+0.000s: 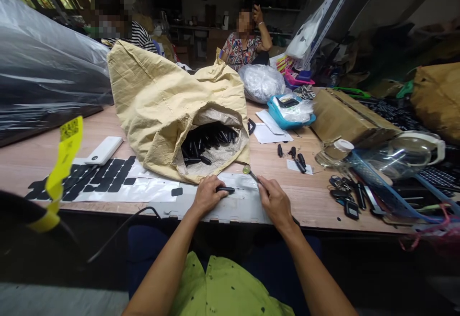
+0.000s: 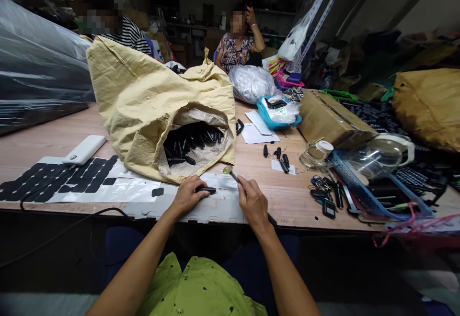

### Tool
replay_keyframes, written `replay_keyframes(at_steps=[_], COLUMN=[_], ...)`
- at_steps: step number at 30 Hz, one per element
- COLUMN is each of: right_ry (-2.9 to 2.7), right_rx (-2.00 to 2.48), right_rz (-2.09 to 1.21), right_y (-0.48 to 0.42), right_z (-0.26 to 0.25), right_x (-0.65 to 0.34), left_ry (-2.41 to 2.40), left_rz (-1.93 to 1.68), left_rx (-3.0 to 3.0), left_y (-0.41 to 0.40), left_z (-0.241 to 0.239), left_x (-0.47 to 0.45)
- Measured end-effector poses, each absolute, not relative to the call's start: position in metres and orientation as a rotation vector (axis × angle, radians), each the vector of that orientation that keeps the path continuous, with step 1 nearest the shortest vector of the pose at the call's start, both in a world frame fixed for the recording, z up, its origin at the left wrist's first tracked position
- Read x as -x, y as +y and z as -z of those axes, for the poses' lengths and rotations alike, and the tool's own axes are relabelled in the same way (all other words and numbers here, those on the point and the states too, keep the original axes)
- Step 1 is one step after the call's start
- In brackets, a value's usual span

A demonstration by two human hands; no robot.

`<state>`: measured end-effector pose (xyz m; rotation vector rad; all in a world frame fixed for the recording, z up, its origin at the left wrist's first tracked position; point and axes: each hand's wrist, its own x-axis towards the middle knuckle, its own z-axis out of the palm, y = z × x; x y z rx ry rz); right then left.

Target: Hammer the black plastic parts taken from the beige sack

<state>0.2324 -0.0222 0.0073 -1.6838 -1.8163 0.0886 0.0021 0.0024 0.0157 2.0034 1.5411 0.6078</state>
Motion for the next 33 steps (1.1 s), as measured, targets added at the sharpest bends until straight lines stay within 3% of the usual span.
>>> replay_keyframes(at_steps=[6, 13, 18, 23, 28, 33], right_ry=[-1.788, -1.787, -1.791, -1.802, -1.811, -1.814], right_rx=[1.958, 1.971, 1.987, 1.987, 2.003, 2.001], right_rz=[0.268, 0.383, 0.409, 0.428, 0.408, 0.433], right_y=[0.020, 0.022, 0.020, 0.020, 0.020, 0.021], right_z=[0.012, 0.021, 0.019, 0.018, 0.017, 0.018], right_x=[-0.261, -0.258, -0.257, -0.256, -0.256, -0.256], left_ry=[1.517, 1.467, 1.012, 1.081, 1.378, 1.145], left_rz=[-0.600, -0.731, -0.516, -0.136, -0.085, -0.107], left_rx=[-2.003, -1.939, -1.895, -1.817, -1.707, -1.810], left_y=[0.003, -0.014, -0.076, -0.109, -0.102, -0.098], left_z=[-0.014, -0.021, -0.026, 0.018, 0.064, 0.021], left_x=[-0.002, -0.003, -0.012, -0.016, -0.013, -0.012])
